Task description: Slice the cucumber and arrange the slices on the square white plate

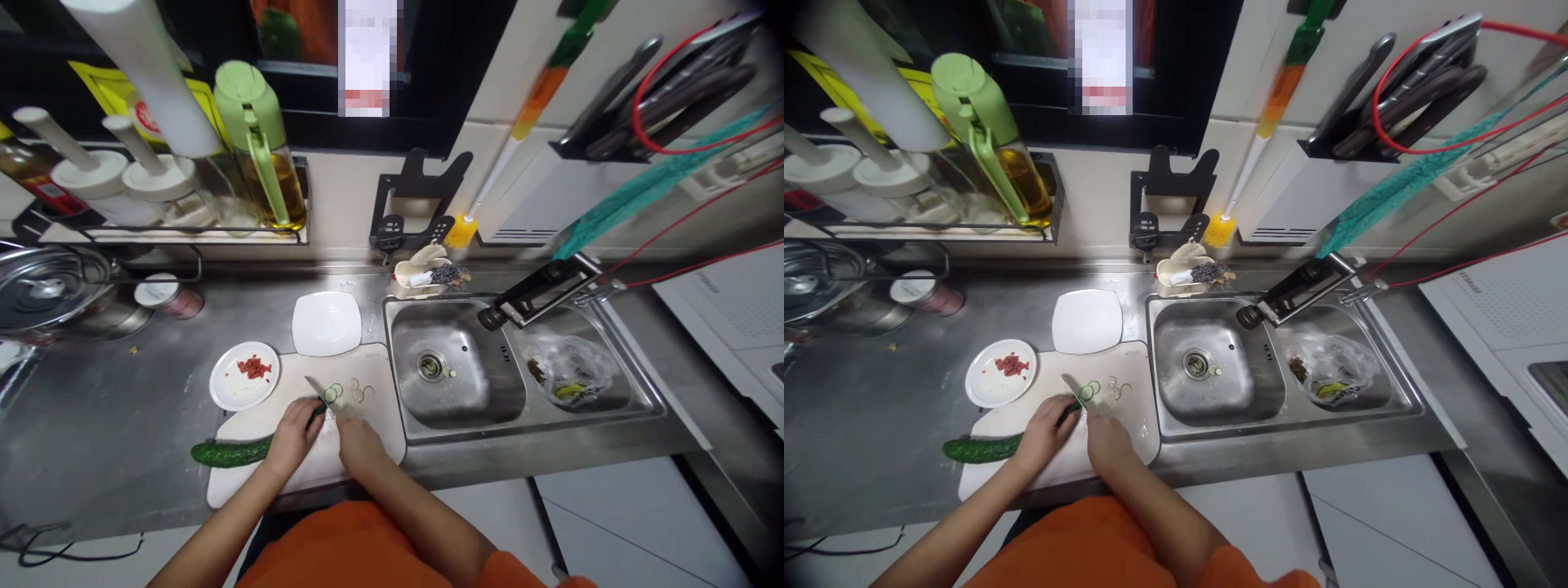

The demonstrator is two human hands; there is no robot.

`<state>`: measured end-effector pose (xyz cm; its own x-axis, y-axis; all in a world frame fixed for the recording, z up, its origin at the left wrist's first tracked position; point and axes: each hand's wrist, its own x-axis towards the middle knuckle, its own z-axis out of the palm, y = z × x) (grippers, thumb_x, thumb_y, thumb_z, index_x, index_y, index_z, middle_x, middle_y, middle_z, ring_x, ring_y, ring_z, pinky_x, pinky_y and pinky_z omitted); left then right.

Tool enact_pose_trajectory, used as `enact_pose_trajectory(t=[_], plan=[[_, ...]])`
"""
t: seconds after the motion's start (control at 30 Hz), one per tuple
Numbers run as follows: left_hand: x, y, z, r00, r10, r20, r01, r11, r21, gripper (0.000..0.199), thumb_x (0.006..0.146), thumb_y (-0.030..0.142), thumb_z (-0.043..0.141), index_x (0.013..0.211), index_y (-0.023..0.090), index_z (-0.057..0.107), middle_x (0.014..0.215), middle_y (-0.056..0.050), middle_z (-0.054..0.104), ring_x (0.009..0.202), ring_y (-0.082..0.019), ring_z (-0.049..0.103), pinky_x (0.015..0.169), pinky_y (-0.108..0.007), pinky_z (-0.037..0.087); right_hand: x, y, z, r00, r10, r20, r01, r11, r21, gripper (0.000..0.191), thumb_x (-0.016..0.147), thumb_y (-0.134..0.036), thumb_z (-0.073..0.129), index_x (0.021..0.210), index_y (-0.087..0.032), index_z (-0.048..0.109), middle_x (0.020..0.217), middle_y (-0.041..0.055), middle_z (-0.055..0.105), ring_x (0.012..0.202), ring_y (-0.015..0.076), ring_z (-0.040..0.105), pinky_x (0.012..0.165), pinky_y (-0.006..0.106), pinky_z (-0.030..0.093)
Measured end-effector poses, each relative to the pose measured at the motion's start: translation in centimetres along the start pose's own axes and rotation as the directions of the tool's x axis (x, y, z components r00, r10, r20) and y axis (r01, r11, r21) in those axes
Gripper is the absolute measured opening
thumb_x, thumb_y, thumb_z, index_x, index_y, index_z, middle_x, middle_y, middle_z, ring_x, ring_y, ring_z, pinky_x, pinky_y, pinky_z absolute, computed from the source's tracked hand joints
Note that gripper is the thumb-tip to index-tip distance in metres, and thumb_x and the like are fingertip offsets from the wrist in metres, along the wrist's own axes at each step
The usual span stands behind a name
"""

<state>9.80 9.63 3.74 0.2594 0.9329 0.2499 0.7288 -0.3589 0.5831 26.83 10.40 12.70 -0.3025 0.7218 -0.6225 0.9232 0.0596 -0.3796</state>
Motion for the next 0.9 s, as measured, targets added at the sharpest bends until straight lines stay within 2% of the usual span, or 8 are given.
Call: enact_pose_trajectory(t=[0.13, 0.27, 0.4, 0.7, 0.9], plan=[[-0.1, -0.1, 0.0, 1.0, -0.002, 0.013, 0.002, 1.0, 0.007, 0.02, 0.087, 0.025, 0.05, 0.105, 0.019, 0.058, 0.102, -0.009, 0.066, 0.098, -0.021, 0.061, 0.088, -0.039, 0.052, -0.3, 0.1, -0.1, 1.0, 0.002, -0.021, -0.002, 1.0, 0.0, 0.042, 0.086, -0.003, 0.031, 0.122, -0.012, 0.05, 0.098, 0.0135, 0.066, 0.098, 0.0229, 0.063, 0.078, 0.031, 0.048], [-0.3, -0.2, -0.2, 0.999, 0.005, 0.035, -0.005, 1.0, 0.011, 0.024, 0.087, 0.027, 0.051, 0.109, 0.019, 0.057, 0.106, -0.01, 0.064, 0.101, -0.021, 0.06, 0.09, -0.039, 0.051, -1.1, 1.0, -0.5, 1.0, 0.02, 0.005, -0.02, 1.0, -0.023, 0.044, 0.085, -0.003, 0.03, 0.123, -0.012, 0.05, 0.099, 0.0141, 0.066, 0.099, 0.024, 0.062, 0.079, 0.032, 0.047], [-0.4, -0.2, -0.3, 1.0, 0.003, 0.023, -0.003, 1.0, 0.016, 0.025, 0.088, 0.026, 0.051, 0.11, 0.019, 0.058, 0.108, -0.01, 0.063, 0.103, -0.021, 0.06, 0.092, -0.039, 0.051, -2.2, 1.8, -0.7, 0.998, 0.056, -0.016, -0.056, 0.997, -0.053, 0.048, 0.083, 0.0, 0.031, 0.127, -0.012, 0.046, 0.102, 0.0145, 0.066, 0.099, 0.0241, 0.062, 0.078, 0.031, 0.046], [-0.2, 0.1, -0.5, 1.0, -0.006, 0.013, 0.006, 1.0, 0.0, 0.02, 0.088, 0.027, 0.051, 0.104, 0.019, 0.058, 0.102, -0.009, 0.065, 0.096, -0.02, 0.061, 0.088, -0.038, 0.052, -5.1, 1.0, -0.3, 0.998, 0.023, -0.059, -0.029, 0.994, -0.105, 0.046, 0.084, 0.0, 0.032, 0.124, -0.014, 0.048, 0.097, 0.0136, 0.066, 0.091, 0.0235, 0.063, 0.072, 0.028, 0.046], [-0.3, 0.0, -0.3, 1.0, -0.013, 0.012, 0.013, 1.0, -0.003, 0.021, 0.087, 0.028, 0.05, 0.104, 0.019, 0.058, 0.101, -0.009, 0.065, 0.096, -0.021, 0.061, 0.088, -0.038, 0.052, -5.6, 0.9, -0.7, 0.998, 0.058, 0.001, -0.058, 0.993, -0.1, 0.042, 0.084, 0.0, 0.031, 0.12, -0.015, 0.049, 0.094, 0.013, 0.067, 0.092, 0.0247, 0.063, 0.072, 0.029, 0.046]])
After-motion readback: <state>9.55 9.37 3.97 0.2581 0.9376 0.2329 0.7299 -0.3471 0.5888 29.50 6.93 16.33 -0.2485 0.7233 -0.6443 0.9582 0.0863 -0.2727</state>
